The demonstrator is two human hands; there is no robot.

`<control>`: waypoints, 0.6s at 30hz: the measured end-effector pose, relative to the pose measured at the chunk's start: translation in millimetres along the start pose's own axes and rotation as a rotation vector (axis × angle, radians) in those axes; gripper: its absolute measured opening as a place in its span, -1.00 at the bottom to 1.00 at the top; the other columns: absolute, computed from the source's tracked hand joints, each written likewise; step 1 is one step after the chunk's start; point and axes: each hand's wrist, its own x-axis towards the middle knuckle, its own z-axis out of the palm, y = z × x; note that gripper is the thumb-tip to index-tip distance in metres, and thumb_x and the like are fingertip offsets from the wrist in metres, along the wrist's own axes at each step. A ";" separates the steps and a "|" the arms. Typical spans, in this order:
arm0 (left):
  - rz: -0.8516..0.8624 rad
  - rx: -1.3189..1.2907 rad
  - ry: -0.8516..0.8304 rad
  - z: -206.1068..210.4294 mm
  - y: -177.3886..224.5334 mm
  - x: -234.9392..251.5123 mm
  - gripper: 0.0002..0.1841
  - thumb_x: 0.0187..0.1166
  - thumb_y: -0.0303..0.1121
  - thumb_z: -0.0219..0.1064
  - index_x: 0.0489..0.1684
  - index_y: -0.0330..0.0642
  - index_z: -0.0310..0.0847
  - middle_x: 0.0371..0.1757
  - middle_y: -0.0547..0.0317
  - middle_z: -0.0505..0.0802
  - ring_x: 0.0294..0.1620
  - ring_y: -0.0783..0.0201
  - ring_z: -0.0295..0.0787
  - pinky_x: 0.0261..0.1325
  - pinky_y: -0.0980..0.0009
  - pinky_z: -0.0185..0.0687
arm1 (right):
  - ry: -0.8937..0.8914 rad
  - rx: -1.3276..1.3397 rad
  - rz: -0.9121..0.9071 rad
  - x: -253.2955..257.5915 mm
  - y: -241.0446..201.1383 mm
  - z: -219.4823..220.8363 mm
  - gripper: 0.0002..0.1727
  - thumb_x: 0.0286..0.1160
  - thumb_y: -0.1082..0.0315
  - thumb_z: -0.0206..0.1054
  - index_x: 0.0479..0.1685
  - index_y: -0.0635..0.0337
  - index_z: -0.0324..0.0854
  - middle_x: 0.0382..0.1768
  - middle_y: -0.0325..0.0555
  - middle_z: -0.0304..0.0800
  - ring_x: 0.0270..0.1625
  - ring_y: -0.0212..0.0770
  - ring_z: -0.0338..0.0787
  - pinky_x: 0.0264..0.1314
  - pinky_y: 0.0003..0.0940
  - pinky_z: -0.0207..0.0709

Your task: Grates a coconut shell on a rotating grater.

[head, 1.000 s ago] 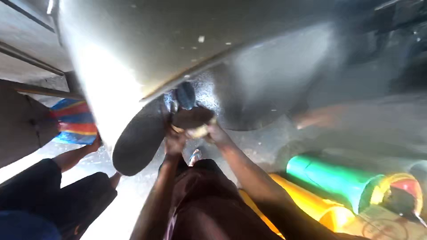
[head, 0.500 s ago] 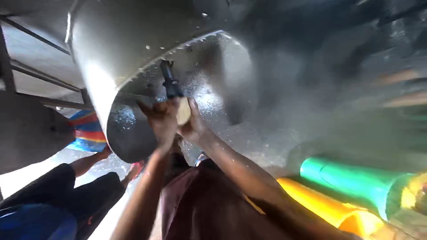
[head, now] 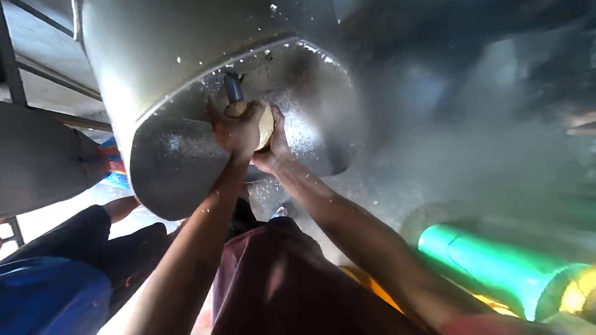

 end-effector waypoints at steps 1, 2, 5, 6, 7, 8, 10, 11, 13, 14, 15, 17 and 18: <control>0.037 -0.066 0.018 3.7 -8.7 1.1 0.31 -0.01 0.11 0.73 0.89 -0.08 -0.06 0.39 -0.06 0.72 0.33 0.15 0.71 0.41 0.07 0.63 | -0.011 -0.030 -0.034 -0.3 1.6 -1.8 -0.26 0.45 -0.53 0.04 0.38 -0.22 0.48 0.20 -0.17 0.72 0.29 -0.14 0.69 0.25 0.06 0.61; 0.078 -0.150 0.031 5.3 -19.4 2.3 0.30 -0.03 0.09 0.74 0.87 -0.09 -0.02 0.37 -0.03 0.74 0.28 0.22 0.75 0.36 0.15 0.70 | -0.058 -0.063 -0.076 1.8 5.7 -7.5 -0.27 0.47 -0.51 0.04 0.39 -0.19 0.47 0.19 -0.16 0.72 0.27 -0.14 0.70 0.23 0.03 0.63; 0.264 -0.526 -0.048 13.8 -51.0 8.1 0.20 0.07 -0.12 0.71 0.79 -0.38 0.00 0.34 -0.07 0.72 0.23 0.27 0.76 0.33 0.27 0.75 | -0.166 -0.179 -0.249 10.7 10.5 -28.1 -0.24 0.36 -0.41 0.32 0.38 -0.09 0.45 0.10 -0.13 0.76 0.12 -0.17 0.77 0.10 -0.09 0.73; 0.312 -0.631 -0.095 15.3 -59.7 11.4 0.16 0.11 -0.16 0.67 0.76 -0.45 -0.02 0.31 -0.05 0.71 0.20 0.28 0.76 0.30 0.27 0.74 | -0.169 -0.224 -0.300 13.5 12.3 -32.0 -0.27 0.30 -0.38 0.39 0.30 -0.08 0.47 0.03 -0.18 0.78 0.05 -0.22 0.80 0.06 -0.14 0.76; 0.332 -0.701 -0.126 17.0 -65.2 13.9 0.13 0.10 -0.14 0.64 0.70 -0.46 -0.01 0.25 0.01 0.72 0.15 0.32 0.76 0.25 0.29 0.75 | -0.167 -0.252 -0.336 15.3 13.8 -34.7 -0.33 0.30 -0.31 0.42 0.24 -0.07 0.47 -0.02 -0.21 0.79 0.01 -0.24 0.82 0.04 -0.16 0.77; 0.330 -0.729 -0.146 15.3 -69.5 14.7 0.15 0.10 -0.10 0.64 0.71 -0.47 -0.04 0.26 0.02 0.72 0.15 0.32 0.76 0.25 0.29 0.75 | -0.155 -0.260 -0.349 15.2 17.3 -35.8 -0.37 0.29 -0.25 0.44 0.21 -0.05 0.49 -0.05 -0.21 0.81 -0.02 -0.24 0.83 0.02 -0.16 0.78; 0.259 -0.708 -0.155 5.5 -75.7 9.9 0.15 0.20 -0.18 0.58 0.82 -0.37 -0.16 0.41 -0.06 0.63 0.28 0.25 0.68 0.37 0.25 0.68 | -0.149 -0.327 -0.283 4.3 23.8 -35.7 -0.40 0.46 -0.26 0.30 0.29 -0.07 0.45 0.03 -0.19 0.77 0.04 -0.23 0.79 0.05 -0.16 0.74; 0.214 -0.693 -0.149 2.4 -77.1 3.8 0.08 0.30 -0.22 0.59 0.82 -0.30 -0.12 0.38 -0.08 0.65 0.28 0.20 0.70 0.36 0.19 0.71 | -0.120 -0.376 -0.228 -8.6 23.8 -35.1 -0.34 0.48 -0.36 0.24 0.38 -0.10 0.46 0.08 -0.20 0.76 0.07 -0.23 0.78 0.07 -0.17 0.73; 0.150 -0.653 -0.179 1.0 -64.3 2.7 -0.05 0.44 -0.26 0.56 0.81 -0.22 -0.02 0.28 -0.06 0.72 0.22 0.16 0.77 0.32 0.12 0.77 | -0.053 -0.450 -0.177 -25.3 12.0 -18.3 -0.28 0.50 -0.45 0.14 0.45 -0.17 0.46 0.11 -0.23 0.75 0.09 -0.25 0.76 0.08 -0.20 0.72; 0.154 -0.666 -0.153 5.8 -56.2 8.7 -0.19 0.44 -0.28 0.54 0.68 -0.29 0.16 0.14 -0.07 0.78 0.10 0.14 0.81 0.22 0.10 0.81 | -0.043 -0.436 -0.189 -18.2 4.2 -8.6 -0.32 0.56 -0.38 0.13 0.44 -0.11 0.45 0.09 -0.17 0.76 0.08 -0.21 0.77 0.08 -0.16 0.73; 0.155 -0.678 -0.101 9.7 -54.8 9.0 -0.30 0.41 -0.27 0.52 0.52 -0.36 0.33 0.03 -0.09 0.81 -0.02 0.14 0.82 0.11 0.11 0.82 | -0.042 -0.429 -0.185 -10.6 -0.8 -4.0 -0.38 0.63 -0.30 0.11 0.43 -0.06 0.46 0.07 -0.11 0.77 0.07 -0.16 0.78 0.08 -0.10 0.73; 0.173 -0.648 -0.106 7.5 -74.2 -7.0 -0.14 0.44 -0.14 0.49 0.70 -0.37 0.14 0.32 -0.12 0.70 0.26 0.17 0.72 0.35 0.17 0.72 | -0.084 -0.515 -0.211 -6.2 -4.2 -14.6 -0.46 0.69 -0.16 0.13 0.41 0.00 0.44 0.02 -0.07 0.77 0.03 -0.15 0.80 0.06 -0.08 0.75; 0.178 -0.618 -0.142 0.8 -88.0 -22.7 -0.03 0.46 -0.06 0.47 0.81 -0.30 -0.03 0.54 -0.10 0.58 0.44 0.19 0.63 0.49 0.20 0.62 | -0.093 -0.607 -0.253 -13.4 -0.2 -27.9 -0.45 0.66 -0.13 0.19 0.44 0.03 0.42 0.00 -0.11 0.77 -0.02 -0.19 0.80 0.02 -0.11 0.75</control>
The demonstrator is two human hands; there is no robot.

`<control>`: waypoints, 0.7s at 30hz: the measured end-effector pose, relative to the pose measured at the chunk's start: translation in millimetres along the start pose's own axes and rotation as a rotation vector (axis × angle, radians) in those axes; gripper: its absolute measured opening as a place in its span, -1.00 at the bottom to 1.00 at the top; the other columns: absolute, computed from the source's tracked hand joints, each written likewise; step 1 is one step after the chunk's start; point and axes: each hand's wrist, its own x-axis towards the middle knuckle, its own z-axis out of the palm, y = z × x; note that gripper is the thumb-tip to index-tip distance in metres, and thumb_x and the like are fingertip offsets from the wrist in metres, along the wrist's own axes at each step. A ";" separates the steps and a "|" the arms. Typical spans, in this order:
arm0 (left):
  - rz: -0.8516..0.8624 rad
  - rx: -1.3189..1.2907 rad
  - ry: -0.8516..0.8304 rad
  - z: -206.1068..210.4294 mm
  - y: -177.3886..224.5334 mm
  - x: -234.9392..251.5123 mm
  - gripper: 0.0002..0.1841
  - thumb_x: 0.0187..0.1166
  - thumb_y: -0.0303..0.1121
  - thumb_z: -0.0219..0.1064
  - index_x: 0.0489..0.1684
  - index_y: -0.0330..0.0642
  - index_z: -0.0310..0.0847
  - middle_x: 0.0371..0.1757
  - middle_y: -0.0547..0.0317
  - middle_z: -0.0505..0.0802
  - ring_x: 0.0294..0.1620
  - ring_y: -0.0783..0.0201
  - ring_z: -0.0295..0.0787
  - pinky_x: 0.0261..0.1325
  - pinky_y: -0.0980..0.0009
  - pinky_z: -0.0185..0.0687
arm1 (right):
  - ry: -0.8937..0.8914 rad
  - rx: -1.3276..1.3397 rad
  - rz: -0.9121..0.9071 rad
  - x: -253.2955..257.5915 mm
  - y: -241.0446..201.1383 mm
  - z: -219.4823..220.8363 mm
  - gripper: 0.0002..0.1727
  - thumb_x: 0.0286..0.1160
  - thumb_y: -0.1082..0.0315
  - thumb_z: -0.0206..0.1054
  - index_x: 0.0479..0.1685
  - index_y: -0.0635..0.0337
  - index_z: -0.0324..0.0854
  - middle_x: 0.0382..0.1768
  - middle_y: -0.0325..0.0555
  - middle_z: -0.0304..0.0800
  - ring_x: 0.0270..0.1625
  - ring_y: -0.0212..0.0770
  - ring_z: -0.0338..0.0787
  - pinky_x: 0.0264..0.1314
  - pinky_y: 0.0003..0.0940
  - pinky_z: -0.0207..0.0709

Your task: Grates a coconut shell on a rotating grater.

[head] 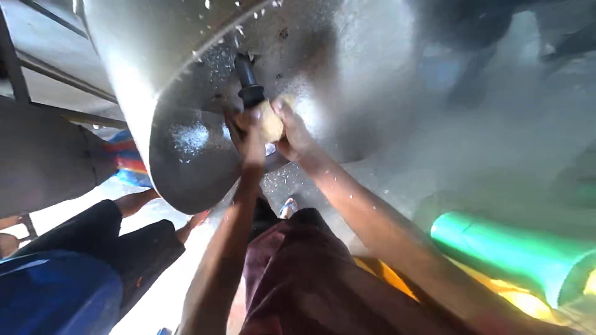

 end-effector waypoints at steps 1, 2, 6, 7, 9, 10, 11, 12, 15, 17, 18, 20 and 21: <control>-0.007 0.021 -0.058 -11.6 -3.5 -27.8 0.10 0.42 0.02 0.47 0.90 -0.20 -0.23 0.71 -0.04 0.41 0.58 0.23 0.49 0.59 0.23 0.50 | 0.003 -0.109 -0.028 -22.5 11.4 -12.0 -0.39 0.60 -0.14 0.26 0.49 -0.01 0.38 0.00 -0.19 0.75 -0.05 -0.29 0.78 0.00 -0.20 0.74; -0.004 0.033 -0.107 -23.6 -5.4 -57.6 0.22 0.30 0.13 0.54 0.91 -0.06 -0.32 0.78 0.08 0.32 0.63 0.29 0.41 0.59 0.25 0.46 | 0.008 -0.168 -0.074 -45.4 25.2 -24.7 -0.31 0.44 -0.09 0.39 0.51 -0.01 0.33 -0.03 -0.29 0.72 -0.09 -0.38 0.75 -0.03 -0.29 0.72; 0.173 0.050 -0.245 -66.6 -15.5 -142.2 0.54 -0.18 0.46 0.66 0.88 -0.18 -0.25 0.77 0.08 0.35 0.71 0.31 0.33 0.76 0.24 0.30 | -0.133 0.071 -0.200 -125.2 61.6 -63.9 0.05 -0.01 -0.44 0.55 0.56 -0.05 0.43 0.25 -0.42 0.77 0.29 -0.51 0.71 0.34 -0.44 0.63; 0.218 0.037 -0.338 -74.6 -22.5 -137.3 0.46 -0.11 0.43 0.67 0.82 -0.28 -0.13 0.66 0.05 0.47 0.63 0.34 0.43 0.70 0.26 0.37 | -0.085 0.204 -0.222 -124.3 60.9 -55.1 0.03 0.10 -0.54 0.37 0.48 0.06 0.54 0.22 -0.30 0.83 0.28 -0.45 0.75 0.34 -0.43 0.64; 0.130 -0.020 -0.403 -81.1 -31.1 -124.3 0.23 -0.05 0.16 0.79 0.61 -0.44 0.19 0.36 0.11 0.73 0.37 0.46 0.66 0.50 0.37 0.57 | 0.052 0.510 -0.156 -103.9 69.2 -34.0 -0.01 0.13 -0.58 0.30 0.21 0.20 0.68 0.02 -0.05 0.88 0.11 -0.23 0.84 0.16 -0.29 0.75; 0.005 -0.059 -0.362 -77.9 -27.3 -107.8 0.15 -0.16 0.09 0.84 0.49 -0.40 0.31 0.20 0.27 0.82 0.21 0.58 0.73 0.36 0.48 0.65 | -0.019 0.556 -0.068 -83.4 73.0 -39.5 0.05 0.05 -0.67 0.27 0.23 0.15 0.68 0.03 -0.05 0.88 0.11 -0.19 0.85 0.14 -0.24 0.76; -0.071 -0.097 -0.334 -73.1 -23.6 -82.8 0.14 -0.20 0.07 0.84 0.50 -0.30 0.32 0.17 0.36 0.80 0.17 0.61 0.72 0.32 0.49 0.63 | -0.066 0.470 0.044 -59.8 65.4 -40.6 0.15 -0.08 -0.83 0.08 0.23 0.01 0.66 -0.02 -0.18 0.88 0.05 -0.28 0.85 0.02 -0.30 0.77; -0.006 -0.071 -0.363 -70.8 -22.1 -58.8 0.23 -0.05 0.31 0.70 0.69 -0.22 0.18 0.37 0.41 0.73 0.34 0.59 0.64 0.46 0.45 0.58 | -0.058 0.367 0.124 -40.3 57.3 -31.6 0.21 -0.13 -0.92 -0.23 0.22 -0.12 0.60 -0.09 -0.29 0.84 -0.04 -0.36 0.82 -0.11 -0.34 0.75; 0.076 -0.082 -0.231 -53.4 -12.9 -6.9 0.02 0.18 0.45 0.48 0.49 -0.19 0.32 0.15 0.49 0.79 0.17 0.63 0.72 0.29 0.48 0.69 | -0.274 0.492 0.038 22.9 66.2 -14.4 0.26 -0.07 -0.92 -0.30 0.32 -0.09 0.58 0.04 -0.14 0.84 0.06 -0.20 0.82 0.04 -0.11 0.76; 0.083 -0.112 -0.168 -24.6 -5.6 23.7 -0.24 0.45 0.07 0.50 0.41 -0.37 0.37 0.11 0.23 0.81 0.14 0.44 0.76 0.32 0.33 0.71 | -0.212 0.608 0.007 39.5 40.1 3.0 0.23 -0.10 -0.92 -0.18 0.19 -0.04 0.67 -0.02 -0.02 0.85 0.02 -0.08 0.84 0.02 0.00 0.75; 0.074 -0.123 -0.125 -6.8 -0.1 34.5 -0.25 0.45 -0.07 0.53 0.47 -0.43 0.34 0.13 0.03 0.81 0.13 0.29 0.78 0.30 0.21 0.76 | -0.157 0.622 0.014 39.7 26.8 5.6 0.24 -0.09 -0.93 -0.22 0.20 -0.05 0.66 0.01 0.01 0.84 0.03 -0.04 0.82 0.02 0.05 0.75; -0.019 -0.079 -0.056 14.8 17.0 37.1 -0.21 0.51 -0.02 0.43 0.59 -0.39 0.27 0.18 -0.06 0.78 0.14 0.23 0.78 0.29 0.17 0.76 | -0.092 0.596 0.065 33.7 12.9 3.0 0.27 -0.06 -0.92 -0.33 0.44 -0.15 0.50 0.18 0.03 0.77 0.19 0.01 0.78 0.11 0.13 0.71; -0.047 -0.026 -0.031 18.2 27.1 35.5 -0.25 0.53 0.03 0.38 0.55 -0.35 0.32 0.18 -0.06 0.78 0.14 0.24 0.78 0.28 0.19 0.74 | -0.060 0.594 0.081 32.6 8.1 3.5 0.25 0.00 -0.91 -0.33 0.52 -0.15 0.44 0.24 0.07 0.73 0.24 0.06 0.75 0.16 0.19 0.68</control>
